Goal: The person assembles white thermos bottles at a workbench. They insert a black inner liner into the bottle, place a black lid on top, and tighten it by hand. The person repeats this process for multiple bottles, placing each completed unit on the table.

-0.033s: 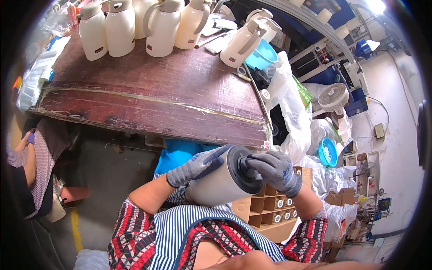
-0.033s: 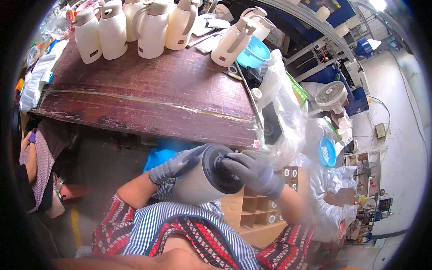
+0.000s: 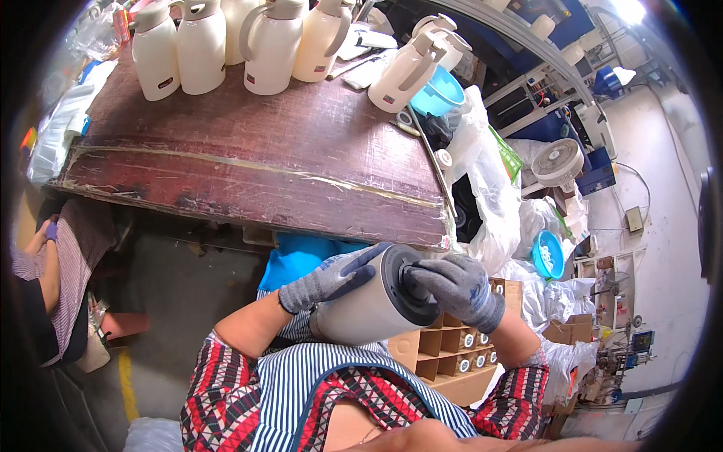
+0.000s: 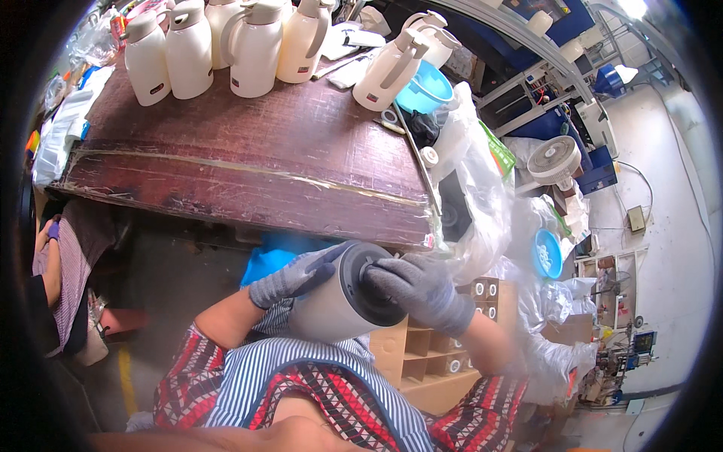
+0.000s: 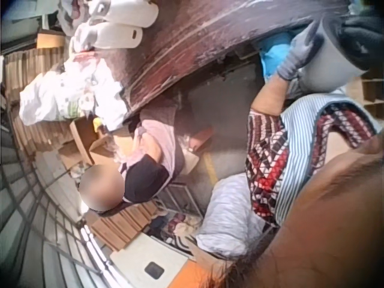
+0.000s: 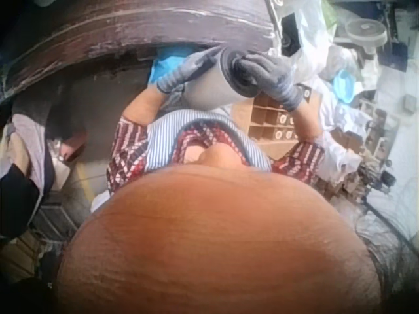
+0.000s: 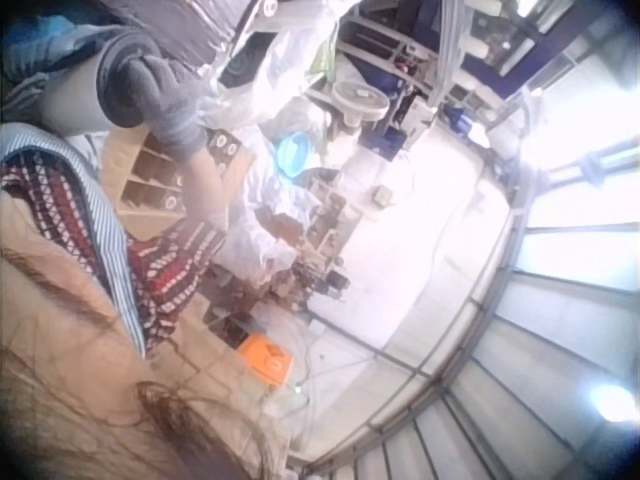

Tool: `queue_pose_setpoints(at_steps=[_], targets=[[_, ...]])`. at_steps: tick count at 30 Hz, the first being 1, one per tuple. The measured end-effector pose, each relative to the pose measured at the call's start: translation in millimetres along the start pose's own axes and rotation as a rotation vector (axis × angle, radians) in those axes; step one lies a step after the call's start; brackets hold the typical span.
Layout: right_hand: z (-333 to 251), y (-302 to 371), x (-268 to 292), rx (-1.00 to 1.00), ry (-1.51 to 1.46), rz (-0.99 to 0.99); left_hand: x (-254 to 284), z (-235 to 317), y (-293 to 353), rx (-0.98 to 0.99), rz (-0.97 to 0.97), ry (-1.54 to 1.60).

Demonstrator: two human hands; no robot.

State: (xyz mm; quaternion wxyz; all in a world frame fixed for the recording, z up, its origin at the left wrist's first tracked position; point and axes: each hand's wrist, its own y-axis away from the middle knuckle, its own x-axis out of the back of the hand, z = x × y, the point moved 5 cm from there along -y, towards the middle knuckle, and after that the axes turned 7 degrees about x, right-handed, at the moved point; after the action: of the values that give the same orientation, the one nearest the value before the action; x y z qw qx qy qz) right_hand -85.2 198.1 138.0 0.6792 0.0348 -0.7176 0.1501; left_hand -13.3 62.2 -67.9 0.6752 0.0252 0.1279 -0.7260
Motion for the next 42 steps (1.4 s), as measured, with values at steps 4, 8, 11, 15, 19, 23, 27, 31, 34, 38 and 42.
queue_pose_setpoints(at_steps=[4, 8, 11, 15, 19, 23, 27, 31, 34, 38, 42], targets=[[-16.0, 0.7, -6.4, -0.192, -0.025, -0.007, 1.0, 20.3, 7.3, 0.036, -0.007, -0.134], [4.4, 1.4, -2.9, -0.456, -0.489, -0.148, 0.2, 39.3, 14.7, 0.009, -0.097, -0.24], [11.3, 13.8, -6.8, -0.372, -0.582, -0.21, -0.6, 37.7, 13.6, 0.028, -0.153, -0.104], [-5.8, 10.2, -0.3, 0.007, -0.076, -0.248, 5.5, 28.6, 12.5, 0.036, -0.232, -0.079], [-5.9, 15.1, -9.5, 0.05, 0.156, -0.334, 11.7, 14.0, 7.4, 0.086, -0.341, 0.084], [-3.7, 20.8, -14.9, -0.075, 0.092, -0.4, 6.0, 14.0, 9.4, 0.083, -0.288, -0.047], [1.8, 31.7, -20.3, -0.301, -0.059, -0.35, -1.8, 22.8, 21.6, -0.054, -0.074, -0.486], [13.9, 56.6, -38.5, -0.558, -0.129, -0.246, -16.9, 32.8, 32.5, 0.097, 0.049, -0.675], [20.8, 63.4, -47.4, -0.685, -0.094, -0.336, -35.0, 44.3, 45.2, 0.08, 0.151, -0.884], [27.6, 74.0, -52.0, -0.743, -0.154, -0.376, -25.4, 62.5, 60.1, 0.058, 0.157, -0.819], [19.5, 74.9, -44.7, -0.702, -0.361, -0.24, 32.5, 22.5, 94.8, 0.379, 0.054, -0.508]])
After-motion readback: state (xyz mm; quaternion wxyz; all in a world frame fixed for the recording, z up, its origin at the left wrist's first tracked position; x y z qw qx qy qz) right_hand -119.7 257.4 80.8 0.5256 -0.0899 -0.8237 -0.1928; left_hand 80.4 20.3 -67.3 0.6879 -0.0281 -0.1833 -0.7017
